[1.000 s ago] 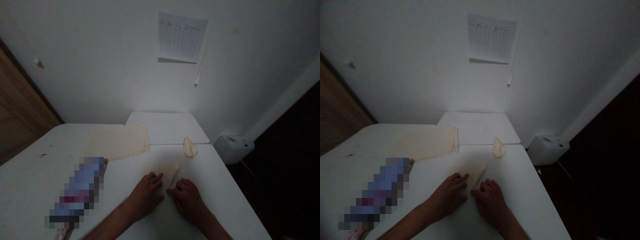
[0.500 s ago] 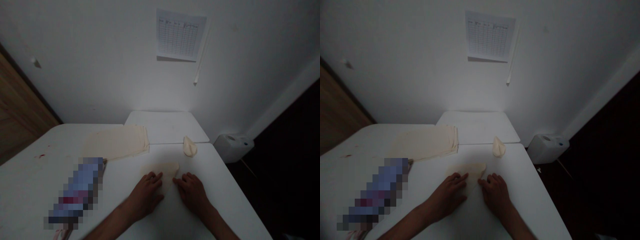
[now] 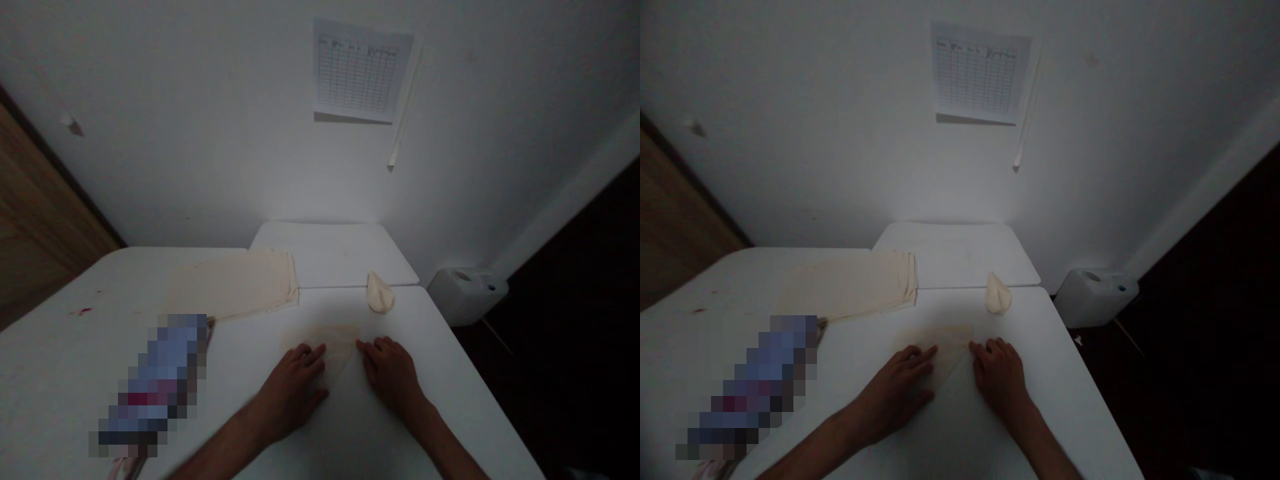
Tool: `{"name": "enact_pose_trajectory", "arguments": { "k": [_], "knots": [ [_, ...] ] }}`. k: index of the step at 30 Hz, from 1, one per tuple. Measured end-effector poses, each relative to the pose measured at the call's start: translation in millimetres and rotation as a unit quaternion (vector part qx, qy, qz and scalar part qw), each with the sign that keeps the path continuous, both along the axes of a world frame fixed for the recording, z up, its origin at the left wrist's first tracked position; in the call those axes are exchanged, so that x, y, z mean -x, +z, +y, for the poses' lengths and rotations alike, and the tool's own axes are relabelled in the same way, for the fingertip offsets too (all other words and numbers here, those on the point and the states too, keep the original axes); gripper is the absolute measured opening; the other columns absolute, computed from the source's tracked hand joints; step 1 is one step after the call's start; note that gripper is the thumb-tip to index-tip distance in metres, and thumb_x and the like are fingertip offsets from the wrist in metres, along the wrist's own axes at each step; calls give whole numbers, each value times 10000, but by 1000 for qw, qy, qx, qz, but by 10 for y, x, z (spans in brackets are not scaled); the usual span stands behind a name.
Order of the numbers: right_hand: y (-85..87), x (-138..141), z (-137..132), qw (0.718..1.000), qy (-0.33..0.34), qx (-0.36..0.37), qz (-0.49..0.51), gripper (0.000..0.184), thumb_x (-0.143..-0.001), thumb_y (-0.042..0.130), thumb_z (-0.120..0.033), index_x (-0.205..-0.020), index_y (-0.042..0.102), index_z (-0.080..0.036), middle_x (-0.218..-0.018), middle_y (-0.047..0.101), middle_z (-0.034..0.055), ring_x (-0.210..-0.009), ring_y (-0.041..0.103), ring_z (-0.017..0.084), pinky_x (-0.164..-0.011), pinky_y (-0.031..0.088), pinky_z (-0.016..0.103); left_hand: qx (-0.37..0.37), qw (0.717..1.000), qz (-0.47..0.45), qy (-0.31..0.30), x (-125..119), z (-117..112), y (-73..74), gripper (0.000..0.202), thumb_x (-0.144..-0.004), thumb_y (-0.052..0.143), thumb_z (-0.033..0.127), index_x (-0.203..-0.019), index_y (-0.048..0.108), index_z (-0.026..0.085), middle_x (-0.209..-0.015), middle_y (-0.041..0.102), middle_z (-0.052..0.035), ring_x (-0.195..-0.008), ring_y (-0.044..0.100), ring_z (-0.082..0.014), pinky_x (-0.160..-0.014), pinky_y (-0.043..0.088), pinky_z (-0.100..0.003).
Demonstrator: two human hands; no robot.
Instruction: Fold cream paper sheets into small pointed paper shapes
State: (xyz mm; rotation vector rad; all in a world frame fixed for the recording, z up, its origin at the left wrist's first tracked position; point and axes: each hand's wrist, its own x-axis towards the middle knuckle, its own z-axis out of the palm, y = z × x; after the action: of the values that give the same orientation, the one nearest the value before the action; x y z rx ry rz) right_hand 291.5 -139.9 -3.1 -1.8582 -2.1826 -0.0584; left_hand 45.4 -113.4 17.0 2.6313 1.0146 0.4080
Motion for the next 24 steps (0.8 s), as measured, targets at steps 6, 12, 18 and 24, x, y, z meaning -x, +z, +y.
{"name": "enact_pose_trajectory", "arguments": {
  "k": [6, 12, 18, 24],
  "knots": [
    [-6, 41, -72, 999, 49, -17, -3, 377, -882, 517, -119, -1238, 582, -225, -903, 612, 67, -847, 525, 209, -773, 392, 318, -1, 1000, -2, 0, 3, -11, -28, 226, -788, 620, 188, -1012, 611, 213, -1405, 510, -57, -1200, 488, -309, -994, 436, -513],
    [69, 217, -265, 975, 219, 28, 10, 344, -900, 523, -179, -1212, 580, -312, -839, 573, 25, -766, 487, 182, -695, 363, 300, -13, 999, -29, -3, 8, -30, -23, 235, -770, 600, 162, -999, 604, 211, -1394, 519, -67, -1184, 505, -304, -986, 444, -504],
    [68, 299, -355, 980, 190, 49, 19, 399, -885, 513, -184, -1241, 558, -358, -867, 572, 30, -819, 493, 203, -749, 364, 331, -8, 1000, -16, -4, 17, -31, -40, 248, -772, 600, 172, -1017, 604, 206, -1409, 504, -66, -1185, 500, -309, -988, 436, -520],
    [73, 279, -280, 993, 102, 52, 3, 398, -874, 535, -223, -1242, 563, -369, -913, 600, 33, -873, 525, 215, -786, 368, 328, -9, 1000, -8, -5, 3, -30, 3, 257, -788, 595, 184, -1043, 604, 216, -1412, 501, -55, -1185, 500, -298, -991, 440, -507]
  ]
}}
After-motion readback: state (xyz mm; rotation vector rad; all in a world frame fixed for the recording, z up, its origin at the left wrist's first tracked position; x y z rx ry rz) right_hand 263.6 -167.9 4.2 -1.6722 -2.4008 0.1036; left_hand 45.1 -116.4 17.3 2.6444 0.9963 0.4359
